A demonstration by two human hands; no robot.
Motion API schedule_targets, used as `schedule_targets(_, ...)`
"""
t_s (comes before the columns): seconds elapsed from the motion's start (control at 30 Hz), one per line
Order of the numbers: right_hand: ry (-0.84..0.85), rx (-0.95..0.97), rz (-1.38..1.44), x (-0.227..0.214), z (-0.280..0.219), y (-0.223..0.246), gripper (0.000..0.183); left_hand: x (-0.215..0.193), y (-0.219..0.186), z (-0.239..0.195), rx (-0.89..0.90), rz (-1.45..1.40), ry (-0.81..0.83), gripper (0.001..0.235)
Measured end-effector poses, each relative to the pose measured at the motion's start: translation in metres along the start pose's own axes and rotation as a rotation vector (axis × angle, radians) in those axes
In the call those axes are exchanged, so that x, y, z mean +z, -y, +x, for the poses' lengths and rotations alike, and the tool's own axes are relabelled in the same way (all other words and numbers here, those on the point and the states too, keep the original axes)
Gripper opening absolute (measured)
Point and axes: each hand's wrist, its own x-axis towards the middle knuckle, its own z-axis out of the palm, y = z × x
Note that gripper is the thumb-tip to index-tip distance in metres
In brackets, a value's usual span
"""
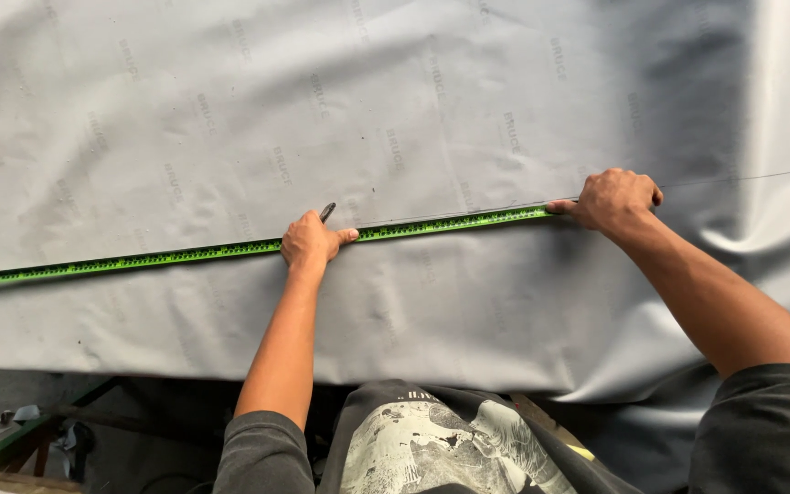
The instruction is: Measuring and marking a large piece of grey fabric on a workbench using a tape measure and a pen.
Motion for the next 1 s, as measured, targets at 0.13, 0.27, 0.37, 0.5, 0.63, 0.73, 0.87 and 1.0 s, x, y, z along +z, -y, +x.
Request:
schedule_targets(0.13,0.015,0.025,0.007,0.002,0.003,0.004,0.093,0.004,0.001,0.007,-0.001,0.012,-0.003,0.065)
schedule_targets(0.27,0.053,0.022,0.010,0.008,0.010,0.007,0.093,0.007,0.004,0.010,0.007,0.003,-0.019,0.064)
schedule_targets(0.37,0.065,0.018,0.000,0.011,0.017,0.009,0.094,0.006,0.002,0.008,0.000,-0.001,-0.014,0.063)
schedule_targets(0.5,0.059,0.031,0.002,0.023,0.030,0.012,0.098,0.003,0.001,0.007,-0.006,-0.001,0.004,0.062)
schedule_targets(0.63,0.077,0.061,0.056,0.023,0.039,0.015,0.090,0.001,0.000,0.004,0.017,0.013,-0.001,0.060)
schedule_targets(0.73,0.102,0.093,0.087,0.030,0.052,0.018,0.081,0.011,0.005,0.014,0.015,0.021,0.018,0.058)
schedule_targets(0.87,0.136,0.153,0.161,0.030,0.058,0.020,0.072,0.032,0.003,0.015,0.062,0.053,-0.008,0.039)
schedule_targets(1.0,0.163,0.161,0.171,0.020,0.046,0.023,0.069,0.049,-0.027,-0.011,0.189,-0.052,-0.106,0.032)
